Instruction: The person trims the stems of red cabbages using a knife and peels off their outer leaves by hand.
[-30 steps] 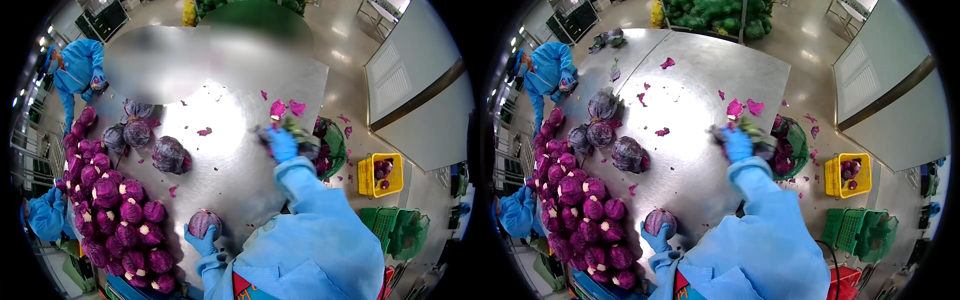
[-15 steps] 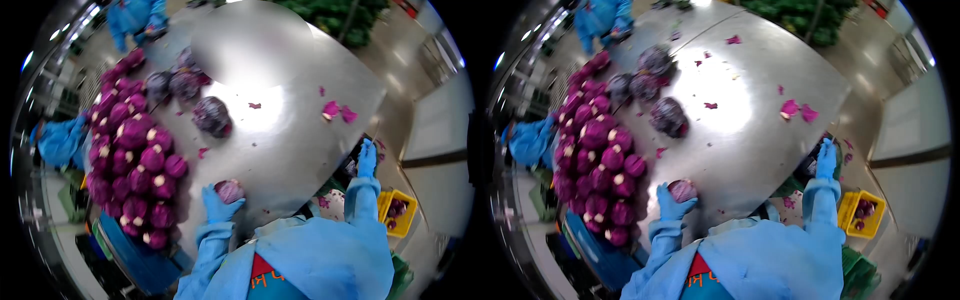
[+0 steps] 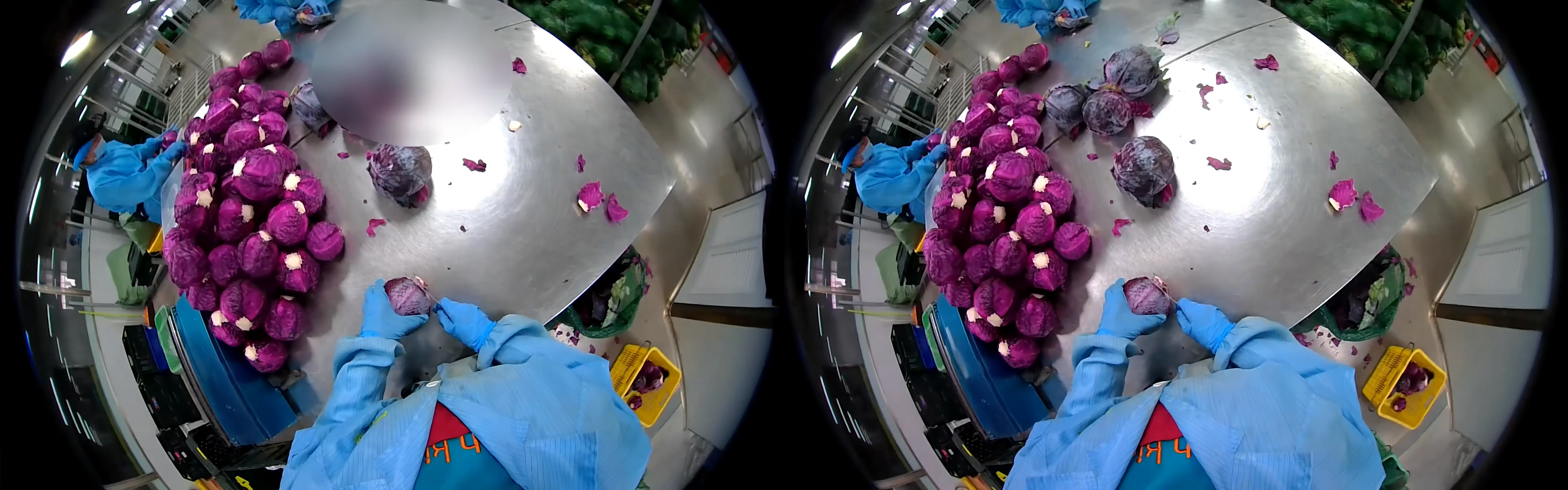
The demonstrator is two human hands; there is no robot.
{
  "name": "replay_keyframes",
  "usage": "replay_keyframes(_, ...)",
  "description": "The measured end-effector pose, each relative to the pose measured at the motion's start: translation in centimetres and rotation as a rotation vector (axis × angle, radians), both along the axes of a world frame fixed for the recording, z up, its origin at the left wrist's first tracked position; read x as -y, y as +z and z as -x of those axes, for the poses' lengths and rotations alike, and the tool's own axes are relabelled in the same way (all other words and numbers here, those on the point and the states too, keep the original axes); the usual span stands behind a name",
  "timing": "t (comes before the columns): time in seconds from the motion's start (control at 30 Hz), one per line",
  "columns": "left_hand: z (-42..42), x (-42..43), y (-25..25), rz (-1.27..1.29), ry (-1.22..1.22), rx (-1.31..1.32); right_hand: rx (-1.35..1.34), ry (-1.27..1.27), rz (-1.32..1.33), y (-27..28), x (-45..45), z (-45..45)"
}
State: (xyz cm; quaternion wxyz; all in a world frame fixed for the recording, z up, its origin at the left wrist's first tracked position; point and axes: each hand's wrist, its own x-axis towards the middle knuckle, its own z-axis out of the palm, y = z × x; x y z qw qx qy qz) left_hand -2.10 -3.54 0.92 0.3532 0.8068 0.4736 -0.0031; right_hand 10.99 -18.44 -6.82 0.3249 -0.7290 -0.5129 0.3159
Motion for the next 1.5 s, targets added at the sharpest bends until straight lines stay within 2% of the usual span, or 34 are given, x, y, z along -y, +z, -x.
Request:
replay_keyframes(0.1, 0.5, -0.2, -1.2, -0.109, -0.028, 0.001, 0.072, 0.045, 0.164, 0.6, -0.8, -0.1)
replay_keyframes(0.2, 0.4, -0.6, -2.4, -0.153, -0.061, 0.023, 0.021, 0.1, 0.288, 2.1, -1.6, -1.1)
replay_keyframes(0.3, 0.0, -1.5, -2.6, 0.139, -0.027, -0.05, 0.106, 0.098, 0.389, 1.8, -2.9, -0.9)
replay_keyframes(0.4, 0.0, -2.0, -1.2, 0.177, -0.129, -0.079, 0.132, 0.162, 0.372, -1.0, -5.0, -0.5)
replay_keyframes(0.5, 0.4, -0.9, -1.6, -0.013, -0.128, -0.114, 0.046, 0.019, 0.38, -1.5, -5.9, -0.9)
replay_keyframes(0.6, 4.0, -0.9, -2.1, 0.055, -0.061, 0.338, 0.035, -0.076, 0.401, -1.5, -5.0, -1.3)
replay_keyframes(0.63, 5.0, -0.9, -1.2, 0.036, -0.086, 0.204, -0.203, -0.151, 0.458, -1.6, -4.8, -1.7)
replay_keyframes(0.73, 5.7, 1.1, 0.3, -0.223, -0.026, -0.009, -0.164, -0.158, 0.089, 0.3, -4.8, -1.7)
replay_keyframes(0.83, 3.7, 2.6, -0.2, -0.178, 0.142, -0.039, 0.169, 0.075, -0.207, 0.8, -9.9, -3.0)
replay_keyframes(0.9, 2.9, 2.7, 0.3, -0.176, 0.182, -0.072, 0.326, 0.263, -0.237, 2.5, -15.0, -4.0)
replay_keyframes(1.0, 2.8, 2.6, 0.4, -0.174, 0.186, -0.081, 0.67, 0.408, -0.237, -0.7, -20.4, -4.1)
replay_keyframes(1.1, 3.6, 1.4, 1.1, -0.068, 0.162, -0.099, 0.576, 0.365, -0.031, -3.1, -21.7, -5.1)
replay_keyframes(1.17, 4.9, 1.1, -1.3, 0.023, 0.212, 0.094, 0.455, 0.179, -0.007, -2.2, -18.3, -6.2)
replay_keyframes(1.23, 5.9, 1.0, -3.6, 0.126, 0.269, 0.285, 0.56, 0.018, 0.114, -2.5, -13.9, -8.0)
replay_keyframes(1.3, 7.0, 0.7, -4.8, 0.233, 0.323, 0.467, 0.596, -0.188, 0.111, -1.7, -8.0, -10.5)
replay_keyframes(1.33, 7.4, 0.5, -5.1, 0.265, 0.33, 0.481, 0.637, -0.251, 0.255, -0.3, -5.3, -12.3)
replay_keyframes(1.37, 7.8, 0.0, -5.2, 0.295, 0.334, 0.496, 0.555, -0.305, 0.369, 1.1, -2.9, -14.3)
replay_keyframes(1.4, 7.7, -0.4, -5.3, 0.325, 0.337, 0.511, 0.521, -0.461, 0.338, -0.5, 0.3, -16.6)
replay_keyframes(1.43, 6.3, -0.5, -2.8, 0.484, 0.376, 0.606, 0.486, -0.617, 0.304, -1.9, 3.5, -18.3)
replay_keyframes(1.5, 4.3, 1.6, -5.3, 0.361, 0.448, 0.754, 0.907, -0.819, 0.433, -2.2, 7.8, -18.9)
